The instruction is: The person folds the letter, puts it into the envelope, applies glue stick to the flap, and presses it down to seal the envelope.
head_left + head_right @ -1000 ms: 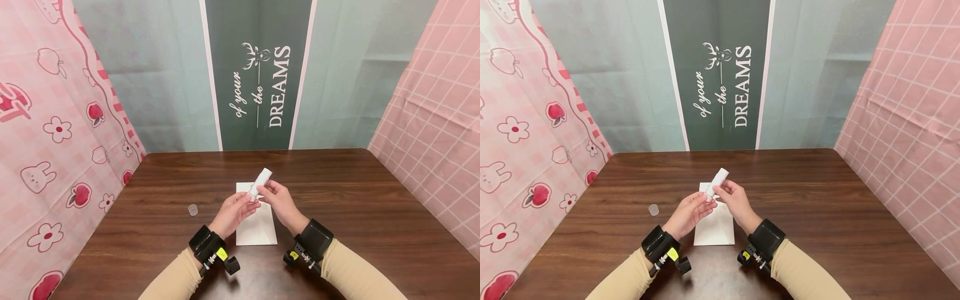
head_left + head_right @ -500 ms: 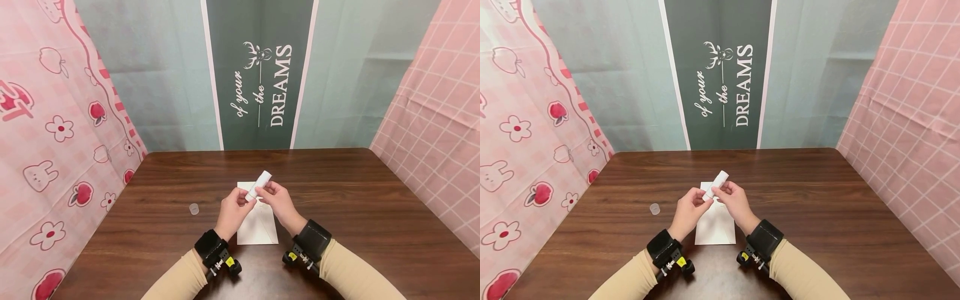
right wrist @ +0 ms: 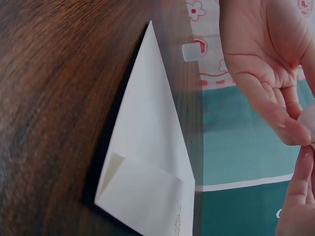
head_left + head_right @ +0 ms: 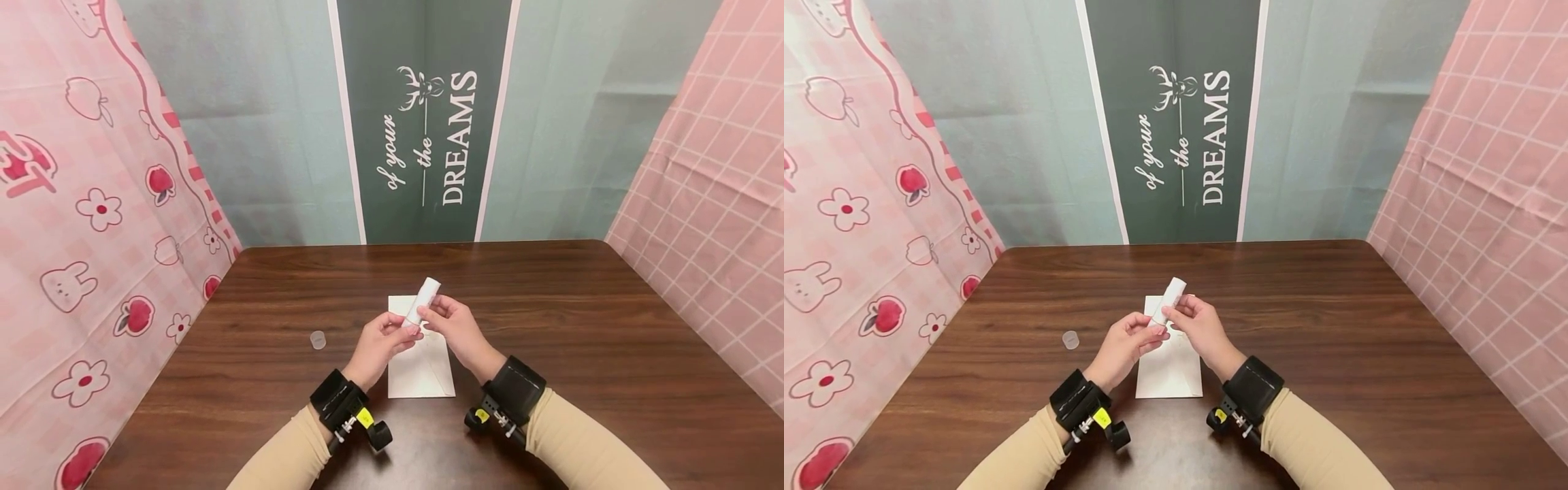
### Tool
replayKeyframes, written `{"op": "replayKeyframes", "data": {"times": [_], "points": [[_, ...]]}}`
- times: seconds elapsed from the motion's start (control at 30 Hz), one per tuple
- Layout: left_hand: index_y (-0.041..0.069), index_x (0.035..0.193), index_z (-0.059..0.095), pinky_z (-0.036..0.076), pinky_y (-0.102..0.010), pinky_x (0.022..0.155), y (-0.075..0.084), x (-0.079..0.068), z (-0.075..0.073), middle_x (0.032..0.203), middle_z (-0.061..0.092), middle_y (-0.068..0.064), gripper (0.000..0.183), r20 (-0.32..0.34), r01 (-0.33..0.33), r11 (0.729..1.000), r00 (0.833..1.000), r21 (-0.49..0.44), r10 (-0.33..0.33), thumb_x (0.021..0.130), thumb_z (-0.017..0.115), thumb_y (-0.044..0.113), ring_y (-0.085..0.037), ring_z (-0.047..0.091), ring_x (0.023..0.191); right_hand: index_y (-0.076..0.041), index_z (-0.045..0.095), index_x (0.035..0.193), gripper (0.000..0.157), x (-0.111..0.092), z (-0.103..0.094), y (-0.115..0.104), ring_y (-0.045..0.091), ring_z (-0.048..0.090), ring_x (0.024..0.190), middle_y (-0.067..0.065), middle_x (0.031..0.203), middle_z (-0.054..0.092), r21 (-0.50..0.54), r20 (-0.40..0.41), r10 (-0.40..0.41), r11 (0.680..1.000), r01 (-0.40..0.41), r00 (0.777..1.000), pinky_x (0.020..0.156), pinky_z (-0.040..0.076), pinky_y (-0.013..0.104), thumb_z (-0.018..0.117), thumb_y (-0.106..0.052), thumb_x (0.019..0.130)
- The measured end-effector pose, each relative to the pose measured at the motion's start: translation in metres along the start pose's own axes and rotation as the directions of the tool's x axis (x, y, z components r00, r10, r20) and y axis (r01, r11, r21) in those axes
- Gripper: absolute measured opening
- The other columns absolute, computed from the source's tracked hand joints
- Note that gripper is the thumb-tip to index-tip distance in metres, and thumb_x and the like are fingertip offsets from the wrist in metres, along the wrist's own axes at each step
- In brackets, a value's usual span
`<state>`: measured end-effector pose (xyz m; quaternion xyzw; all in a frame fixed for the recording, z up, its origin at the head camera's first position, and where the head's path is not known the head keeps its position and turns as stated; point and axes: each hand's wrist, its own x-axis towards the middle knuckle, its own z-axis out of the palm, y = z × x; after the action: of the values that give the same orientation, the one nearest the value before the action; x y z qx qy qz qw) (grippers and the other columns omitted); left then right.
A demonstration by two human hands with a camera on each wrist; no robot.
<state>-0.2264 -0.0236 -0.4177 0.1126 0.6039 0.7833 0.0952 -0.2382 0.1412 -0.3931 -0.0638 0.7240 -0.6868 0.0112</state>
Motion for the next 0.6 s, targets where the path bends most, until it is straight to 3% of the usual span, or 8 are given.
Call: {"op": "replayKeyframes", "data": {"times": [0.1, 0.23, 0.4, 0.43, 0.5, 0.57, 0.6], "points": [[0.001, 0.1, 0.05, 0.048, -0.038, 0.085, 0.0005, -0.001, 0.0003, 0.09, 0.068, -0.007, 0.016, 0.042, 0.039, 0.994, 0.999, -0.101, -0.035, 0.09, 0.061, 0.006, -0.018, 0.067, 0.087, 0.007, 0.055, 0.117, 0.038, -0.0001, -0.0007, -0.0007, 0.015, 0.063, 0.088, 0.018, 0.103, 0.065, 0.011, 0.015, -0.003, 1.0, 0.002, 1.0, 0.081, 0.051, 0.035, 0.065, -0.015, 0.088], [0.006, 0.097, 0.051, 0.049, -0.032, 0.084, -0.0003, -0.0021, -0.0006, 0.088, 0.067, -0.003, 0.005, 0.12, 0.091, 0.966, 0.991, -0.241, -0.063, 0.093, 0.052, 0.003, -0.015, 0.066, 0.086, 0.009, 0.053, 0.119, 0.039, 0.0002, -0.0014, -0.0003, 0.013, 0.063, 0.088, 0.018, 0.104, 0.065, 0.044, 0.042, -0.007, 0.999, 0.006, 0.999, 0.086, 0.047, 0.045, 0.063, -0.013, 0.089], [0.009, 0.097, 0.051, 0.048, -0.027, 0.084, -0.0033, -0.0017, -0.0029, 0.089, 0.066, -0.002, 0.008, 0.206, 0.148, 0.923, 0.975, -0.355, -0.077, 0.097, 0.043, 0.005, -0.013, 0.065, 0.088, 0.01, 0.052, 0.119, 0.039, 0.0011, -0.0019, 0.0007, 0.013, 0.063, 0.088, 0.017, 0.103, 0.065, 0.057, 0.064, -0.016, 0.998, 0.012, 0.998, 0.086, 0.046, 0.048, 0.062, -0.013, 0.09], [0.008, 0.098, 0.051, 0.048, -0.027, 0.084, -0.0038, -0.001, -0.0031, 0.09, 0.066, -0.002, 0.008, 0.201, 0.143, 0.93, 0.977, -0.338, -0.078, 0.097, 0.044, 0.007, -0.014, 0.065, 0.089, 0.01, 0.052, 0.119, 0.039, 0.0014, -0.002, 0.001, 0.013, 0.063, 0.088, 0.017, 0.103, 0.065, 0.054, 0.063, -0.016, 0.998, 0.013, 0.998, 0.085, 0.047, 0.046, 0.062, -0.014, 0.09], [0.005, 0.102, 0.051, 0.048, -0.029, 0.084, -0.0033, 0.0004, -0.0031, 0.091, 0.066, -0.003, 0.008, 0.152, 0.099, 0.97, 0.986, -0.222, -0.066, 0.097, 0.048, 0.01, -0.015, 0.065, 0.09, 0.008, 0.053, 0.119, 0.038, 0.0014, -0.002, 0.0009, 0.014, 0.063, 0.089, 0.017, 0.103, 0.064, 0.043, 0.048, -0.01, 0.999, 0.008, 0.999, 0.083, 0.049, 0.041, 0.063, -0.014, 0.09], [0.002, 0.107, 0.052, 0.049, -0.03, 0.082, -0.0025, 0.0018, -0.0027, 0.093, 0.066, -0.006, 0.018, 0.081, 0.005, 1.0, 0.997, -0.004, -0.005, 0.094, 0.056, 0.013, -0.017, 0.065, 0.089, 0.007, 0.053, 0.118, 0.037, 0.0017, -0.002, 0.0017, 0.015, 0.063, 0.09, 0.016, 0.104, 0.065, 0.032, 0.028, -0.001, 0.999, 0.0, 1.0, 0.081, 0.051, 0.036, 0.063, -0.014, 0.089], [0.001, 0.108, 0.053, 0.05, -0.031, 0.081, -0.0017, 0.0022, -0.0021, 0.095, 0.065, -0.006, 0.022, 0.047, -0.046, 0.991, 0.998, 0.129, 0.04, 0.092, 0.059, 0.015, -0.019, 0.065, 0.089, 0.007, 0.054, 0.117, 0.036, 0.0017, -0.0018, 0.002, 0.015, 0.063, 0.09, 0.015, 0.103, 0.065, 0.028, 0.017, 0.008, 1.0, -0.008, 1.0, 0.08, 0.051, 0.034, 0.064, -0.014, 0.089]]}}
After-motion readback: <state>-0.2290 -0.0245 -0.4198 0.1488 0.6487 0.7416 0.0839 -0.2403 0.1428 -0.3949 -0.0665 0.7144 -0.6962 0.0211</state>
